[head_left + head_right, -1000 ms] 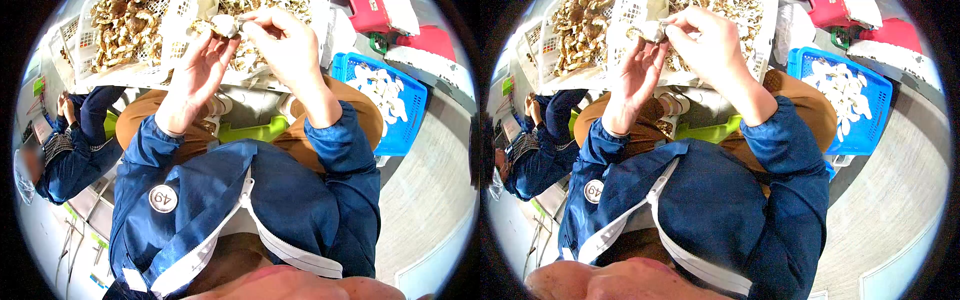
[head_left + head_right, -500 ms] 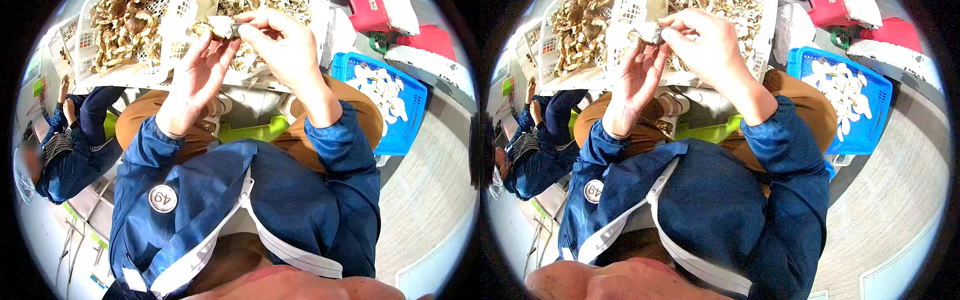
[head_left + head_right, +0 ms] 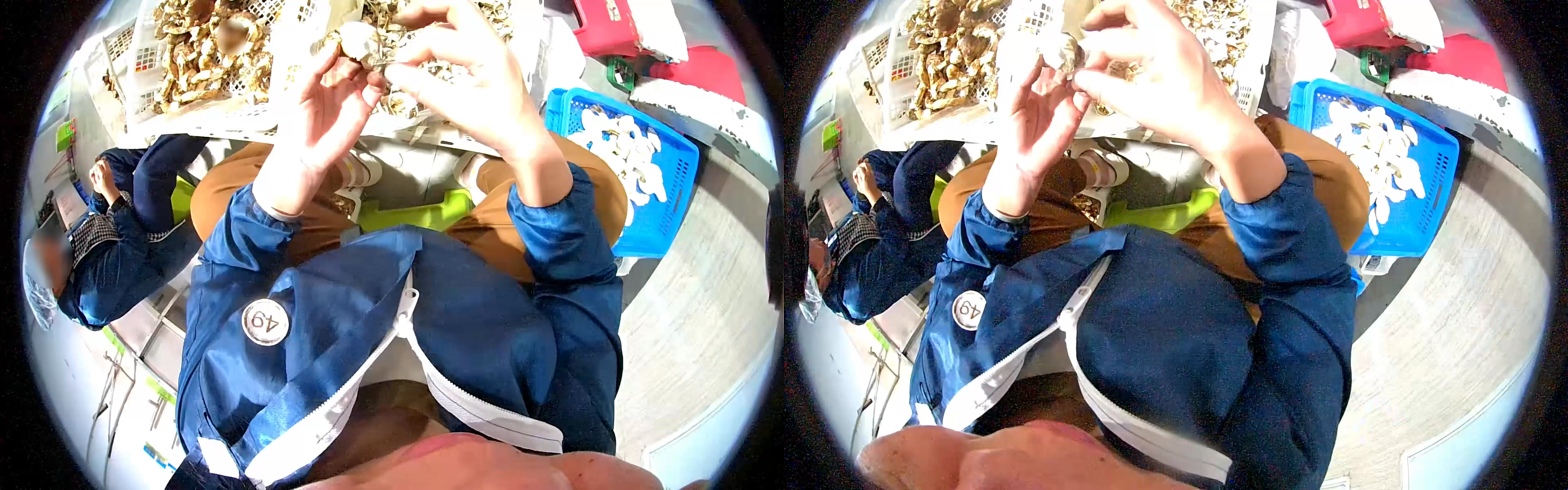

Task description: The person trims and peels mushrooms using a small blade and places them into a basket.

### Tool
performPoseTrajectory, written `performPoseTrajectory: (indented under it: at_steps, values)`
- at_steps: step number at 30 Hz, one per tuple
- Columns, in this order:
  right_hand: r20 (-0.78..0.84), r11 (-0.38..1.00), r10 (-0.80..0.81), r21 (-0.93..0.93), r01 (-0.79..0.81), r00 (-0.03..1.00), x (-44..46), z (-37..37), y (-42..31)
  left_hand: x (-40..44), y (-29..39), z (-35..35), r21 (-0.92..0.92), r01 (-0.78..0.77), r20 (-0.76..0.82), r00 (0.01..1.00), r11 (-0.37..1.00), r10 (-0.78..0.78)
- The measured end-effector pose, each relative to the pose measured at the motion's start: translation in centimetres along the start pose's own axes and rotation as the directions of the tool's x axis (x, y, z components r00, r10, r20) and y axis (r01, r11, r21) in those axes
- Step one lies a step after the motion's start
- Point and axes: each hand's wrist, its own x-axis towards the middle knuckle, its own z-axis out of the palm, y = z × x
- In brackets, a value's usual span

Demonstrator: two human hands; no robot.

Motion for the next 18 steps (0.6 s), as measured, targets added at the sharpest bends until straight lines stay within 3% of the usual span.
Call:
performPoseTrajectory:
  at_steps: [2,3,6,7,10,11,14,18]
  values:
    - [-0.045,0.965,-0.259,-0.046,0.257,0.965,0.0,0.6,1.4,-0.1,-0.5,1.5,0.112,-0.006,-0.135,0.991,0.994,0.021]
    - [-0.046,0.932,-0.352,-0.105,0.346,0.935,-0.2,0.4,1.8,0.0,-0.3,1.2,0.177,-0.018,-0.067,0.997,0.984,0.030]
    - [0.026,0.986,-0.166,0.037,0.165,0.986,-0.8,1.2,2.4,-0.1,-1.1,0.8,0.173,-0.016,-0.137,0.990,0.985,0.040]
    - [0.029,0.990,-0.111,0.096,0.108,0.993,-0.8,0.9,2.1,0.0,-1.2,0.6,0.217,-0.017,-0.110,0.993,0.976,0.042]
    - [-0.013,0.985,-0.001,0.175,0.003,1.000,-0.7,0.2,1.9,-0.3,-1.6,0.8,0.329,0.031,-0.223,0.974,0.944,0.046]
    - [-0.013,0.997,0.010,0.077,-0.009,1.000,-0.8,0.0,2.6,-0.2,-1.9,0.6,0.518,0.015,-0.208,0.972,0.855,0.109]
    - [0.185,0.864,0.369,0.292,-0.410,0.911,-0.8,-1.0,2.5,0.6,-1.5,2.3,0.700,-0.152,-0.002,0.977,0.697,0.215]
    - [0.201,0.760,0.323,0.527,-0.380,0.925,-0.6,-1.5,2.1,-0.4,-1.0,2.9,0.789,-0.071,-0.063,0.979,0.610,0.196]
